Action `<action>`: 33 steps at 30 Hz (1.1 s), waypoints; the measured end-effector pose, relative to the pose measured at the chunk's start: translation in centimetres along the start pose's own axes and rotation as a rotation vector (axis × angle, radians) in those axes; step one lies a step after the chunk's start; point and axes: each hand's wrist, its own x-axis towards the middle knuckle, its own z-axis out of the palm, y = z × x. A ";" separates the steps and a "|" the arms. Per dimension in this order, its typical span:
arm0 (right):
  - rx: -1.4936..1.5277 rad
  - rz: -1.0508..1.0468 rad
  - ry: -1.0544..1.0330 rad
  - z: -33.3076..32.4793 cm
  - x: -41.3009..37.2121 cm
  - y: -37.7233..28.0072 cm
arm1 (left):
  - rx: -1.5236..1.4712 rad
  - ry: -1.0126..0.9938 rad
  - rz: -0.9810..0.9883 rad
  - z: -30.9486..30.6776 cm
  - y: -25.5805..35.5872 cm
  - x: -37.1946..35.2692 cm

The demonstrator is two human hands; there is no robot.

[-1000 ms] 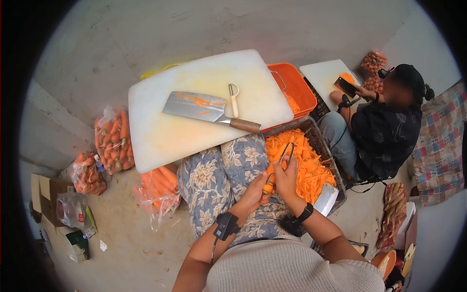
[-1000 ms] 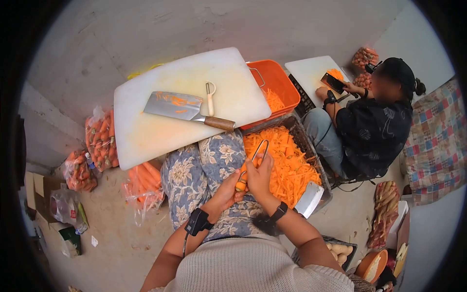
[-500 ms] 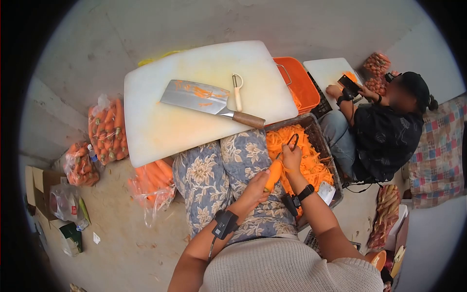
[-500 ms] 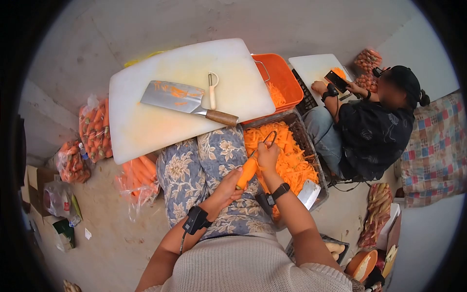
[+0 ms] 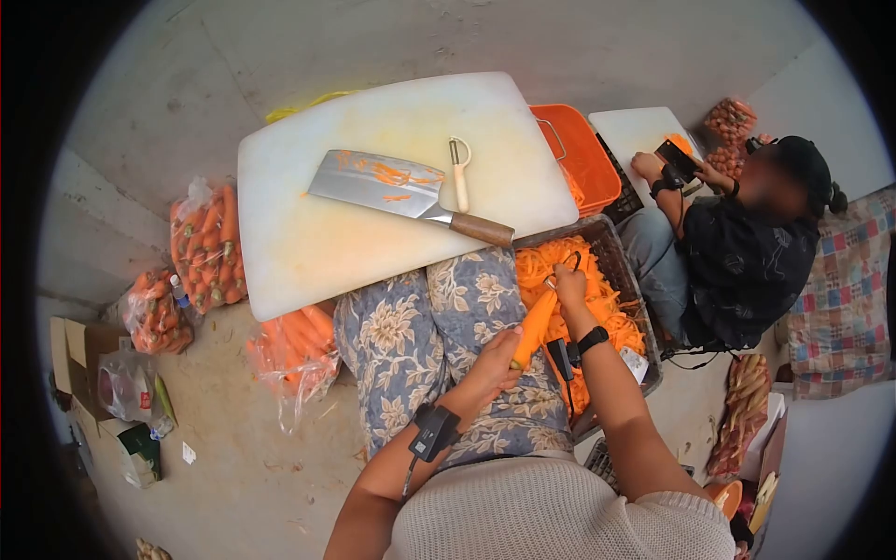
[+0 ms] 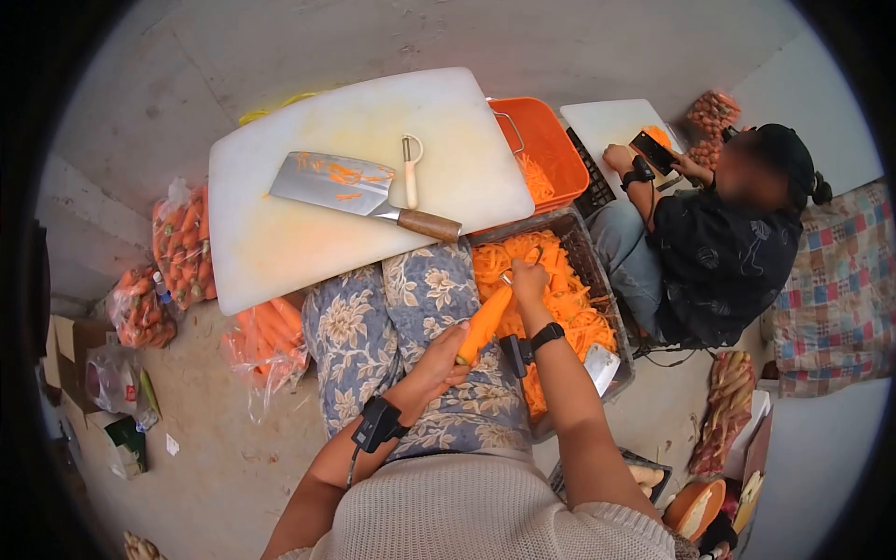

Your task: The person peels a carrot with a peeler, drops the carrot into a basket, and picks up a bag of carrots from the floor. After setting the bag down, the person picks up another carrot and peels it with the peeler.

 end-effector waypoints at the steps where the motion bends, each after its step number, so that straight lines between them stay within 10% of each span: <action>1: -0.093 -0.015 0.030 -0.5 1.3 1.3 | 0.009 -0.005 0.002 0.0 0.1 -0.1; 10: 0.067 0.290 -0.003 -5.3 -0.4 1.8 | -0.245 -0.133 -0.048 -1.0 0.4 -0.1; 24: -0.206 -0.638 -0.082 0.4 -15.0 -6.1 | -0.256 -0.100 -0.043 -0.8 -0.1 0.0; 33: -0.145 -0.547 -0.077 1.2 -13.5 -5.4 | -0.216 -0.060 -0.068 -1.0 0.0 0.6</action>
